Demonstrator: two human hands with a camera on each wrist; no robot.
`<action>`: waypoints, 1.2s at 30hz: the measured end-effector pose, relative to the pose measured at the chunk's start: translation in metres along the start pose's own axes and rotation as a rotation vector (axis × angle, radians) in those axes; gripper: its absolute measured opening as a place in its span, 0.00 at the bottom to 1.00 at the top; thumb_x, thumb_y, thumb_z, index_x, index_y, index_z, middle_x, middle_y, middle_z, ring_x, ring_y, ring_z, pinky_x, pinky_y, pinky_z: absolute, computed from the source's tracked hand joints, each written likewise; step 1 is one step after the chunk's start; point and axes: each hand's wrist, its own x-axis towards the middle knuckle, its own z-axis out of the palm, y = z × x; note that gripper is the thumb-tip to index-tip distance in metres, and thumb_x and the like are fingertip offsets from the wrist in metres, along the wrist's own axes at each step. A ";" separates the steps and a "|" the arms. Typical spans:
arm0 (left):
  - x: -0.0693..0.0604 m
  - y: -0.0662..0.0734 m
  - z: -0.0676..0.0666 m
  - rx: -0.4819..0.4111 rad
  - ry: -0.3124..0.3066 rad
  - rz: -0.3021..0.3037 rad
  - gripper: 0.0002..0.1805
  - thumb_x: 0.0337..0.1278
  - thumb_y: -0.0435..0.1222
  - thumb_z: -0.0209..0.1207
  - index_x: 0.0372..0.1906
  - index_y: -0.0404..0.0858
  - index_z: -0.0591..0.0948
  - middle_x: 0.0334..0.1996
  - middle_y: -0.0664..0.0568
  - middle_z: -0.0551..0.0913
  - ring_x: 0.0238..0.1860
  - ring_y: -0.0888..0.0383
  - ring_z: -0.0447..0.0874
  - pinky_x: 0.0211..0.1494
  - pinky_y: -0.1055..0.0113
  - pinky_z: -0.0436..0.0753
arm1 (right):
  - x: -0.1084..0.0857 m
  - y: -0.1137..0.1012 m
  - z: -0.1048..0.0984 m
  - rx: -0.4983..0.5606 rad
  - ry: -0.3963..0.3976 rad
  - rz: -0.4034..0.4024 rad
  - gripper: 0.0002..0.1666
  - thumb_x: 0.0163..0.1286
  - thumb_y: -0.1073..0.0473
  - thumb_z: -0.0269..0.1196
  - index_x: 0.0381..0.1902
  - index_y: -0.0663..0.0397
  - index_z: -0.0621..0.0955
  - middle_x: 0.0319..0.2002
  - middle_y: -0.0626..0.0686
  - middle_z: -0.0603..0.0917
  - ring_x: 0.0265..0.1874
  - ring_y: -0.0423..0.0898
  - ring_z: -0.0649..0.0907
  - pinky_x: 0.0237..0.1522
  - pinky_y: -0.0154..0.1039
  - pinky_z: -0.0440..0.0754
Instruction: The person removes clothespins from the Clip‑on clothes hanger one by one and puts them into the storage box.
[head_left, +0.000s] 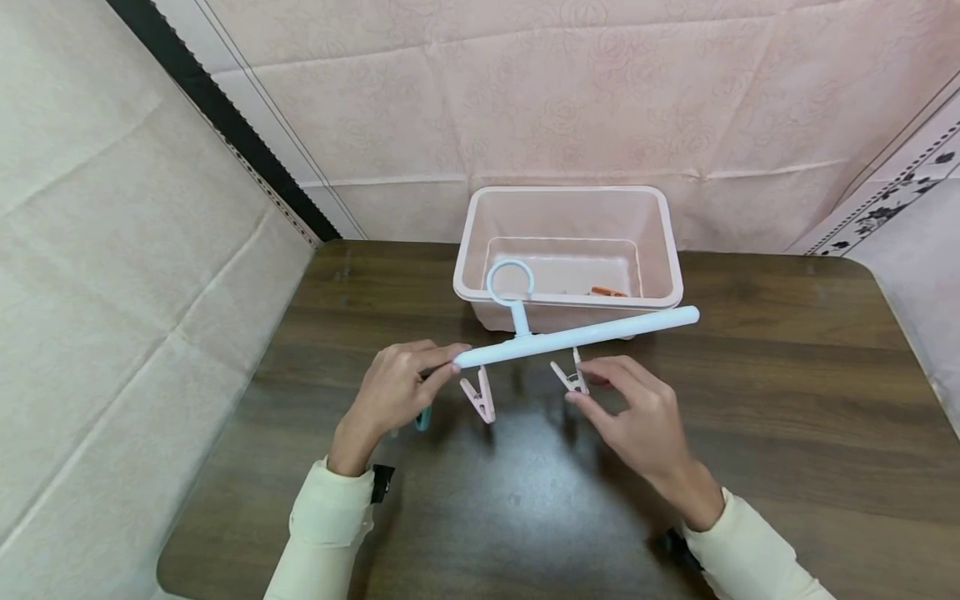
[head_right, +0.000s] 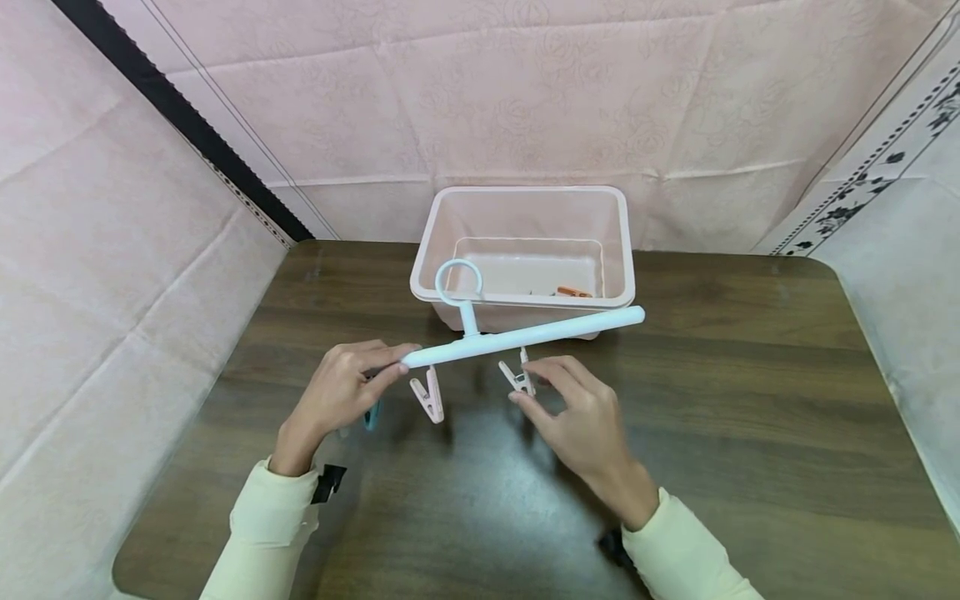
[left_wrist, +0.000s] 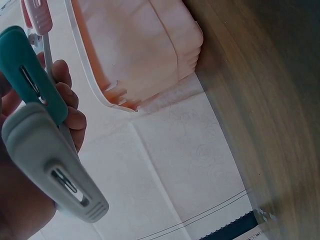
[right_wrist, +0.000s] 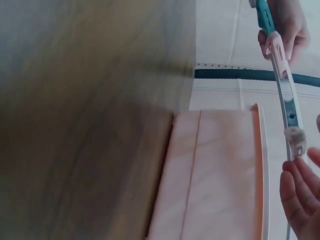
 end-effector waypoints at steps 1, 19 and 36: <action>0.000 0.000 0.000 -0.001 0.001 0.000 0.16 0.61 0.33 0.68 0.53 0.41 0.87 0.26 0.56 0.82 0.17 0.66 0.62 0.18 0.68 0.64 | -0.001 -0.001 0.001 0.008 0.005 0.020 0.23 0.65 0.44 0.71 0.43 0.60 0.87 0.39 0.51 0.86 0.34 0.46 0.84 0.44 0.29 0.79; 0.001 0.000 0.001 -0.006 0.011 0.016 0.16 0.60 0.33 0.68 0.53 0.40 0.87 0.26 0.55 0.82 0.17 0.66 0.63 0.18 0.68 0.65 | -0.008 -0.013 0.015 0.042 0.094 0.237 0.27 0.47 0.72 0.79 0.48 0.60 0.86 0.38 0.51 0.87 0.27 0.44 0.84 0.32 0.31 0.83; 0.002 0.000 0.002 -0.006 0.022 0.016 0.16 0.59 0.32 0.68 0.53 0.41 0.88 0.24 0.56 0.81 0.17 0.65 0.63 0.19 0.67 0.66 | -0.004 -0.006 0.006 -0.075 0.144 0.243 0.21 0.49 0.74 0.77 0.43 0.58 0.88 0.36 0.49 0.88 0.29 0.46 0.86 0.36 0.28 0.80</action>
